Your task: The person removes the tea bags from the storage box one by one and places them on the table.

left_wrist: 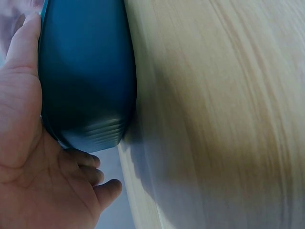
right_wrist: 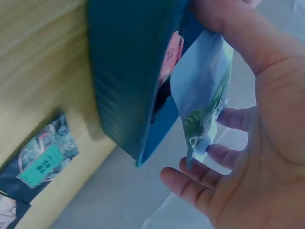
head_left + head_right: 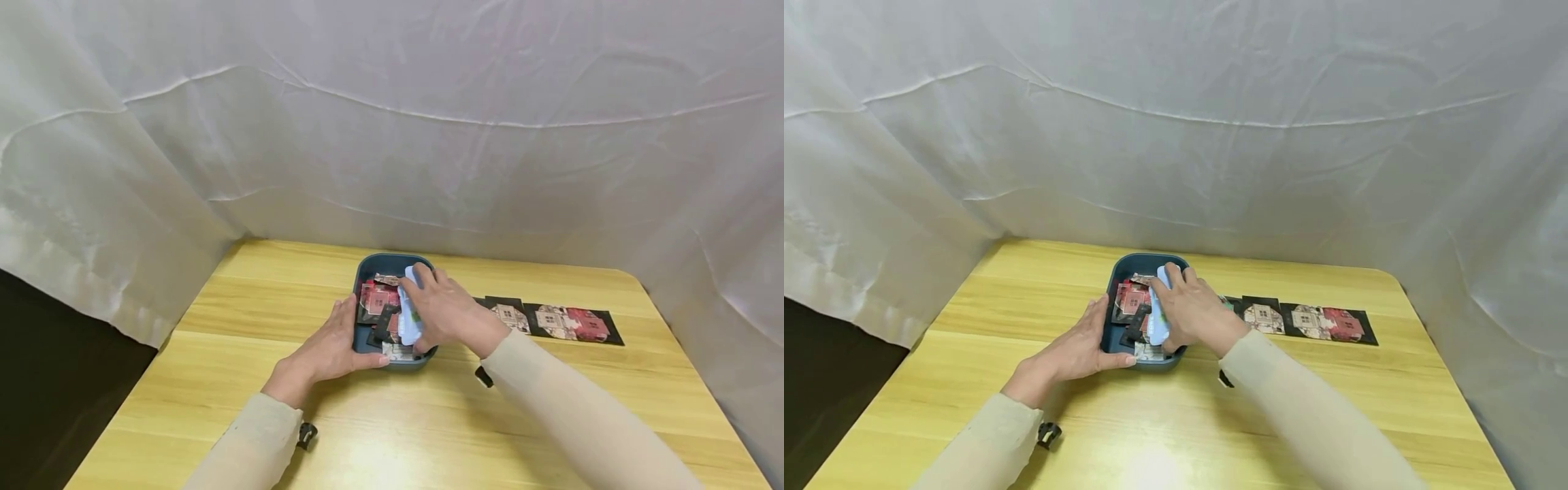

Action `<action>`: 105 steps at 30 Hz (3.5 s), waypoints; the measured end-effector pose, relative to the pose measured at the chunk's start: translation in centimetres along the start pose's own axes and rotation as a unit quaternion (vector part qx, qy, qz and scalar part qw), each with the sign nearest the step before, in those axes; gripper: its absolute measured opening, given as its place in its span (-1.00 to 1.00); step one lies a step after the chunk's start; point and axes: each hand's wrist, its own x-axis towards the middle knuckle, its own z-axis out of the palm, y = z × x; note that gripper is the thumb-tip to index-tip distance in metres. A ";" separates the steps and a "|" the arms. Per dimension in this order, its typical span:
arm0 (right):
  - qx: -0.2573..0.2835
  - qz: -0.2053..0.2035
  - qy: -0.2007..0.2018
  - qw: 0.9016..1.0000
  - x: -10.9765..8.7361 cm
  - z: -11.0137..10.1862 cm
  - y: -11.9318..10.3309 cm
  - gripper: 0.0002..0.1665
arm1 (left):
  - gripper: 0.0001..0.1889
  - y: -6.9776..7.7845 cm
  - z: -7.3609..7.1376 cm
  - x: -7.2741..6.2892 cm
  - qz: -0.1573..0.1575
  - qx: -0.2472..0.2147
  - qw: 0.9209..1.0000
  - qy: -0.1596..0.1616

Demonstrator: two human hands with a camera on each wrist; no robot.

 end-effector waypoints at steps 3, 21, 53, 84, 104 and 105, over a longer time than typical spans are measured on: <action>0.011 0.001 -0.011 1.000 -0.6 0.2 0.2 0.53 | 0.49 -0.1 0.0 -0.1 0.003 0.002 1.000 0.000; 0.001 0.009 0.060 0.998 -4.9 -0.4 4.4 0.57 | 0.49 0.3 -0.1 -0.4 0.005 0.012 1.000 -0.005; -0.032 0.178 -0.069 0.981 -16.5 6.3 29.7 0.45 | 0.49 -1.5 -1.5 -2.2 -0.006 0.031 1.000 0.001; -0.124 0.106 -0.077 0.984 -15.7 7.5 27.7 0.19 | 0.48 -1.7 -1.8 -2.6 -0.014 0.022 1.000 0.002; -0.050 0.054 0.075 0.994 -9.5 4.2 20.7 -0.01 | 0.49 -1.1 -1.7 -2.1 -0.014 0.010 1.000 0.002; -0.046 0.043 0.088 0.994 -8.9 3.8 19.5 -0.03 | 0.49 -1.1 -1.7 -2.1 -0.013 0.015 1.000 0.002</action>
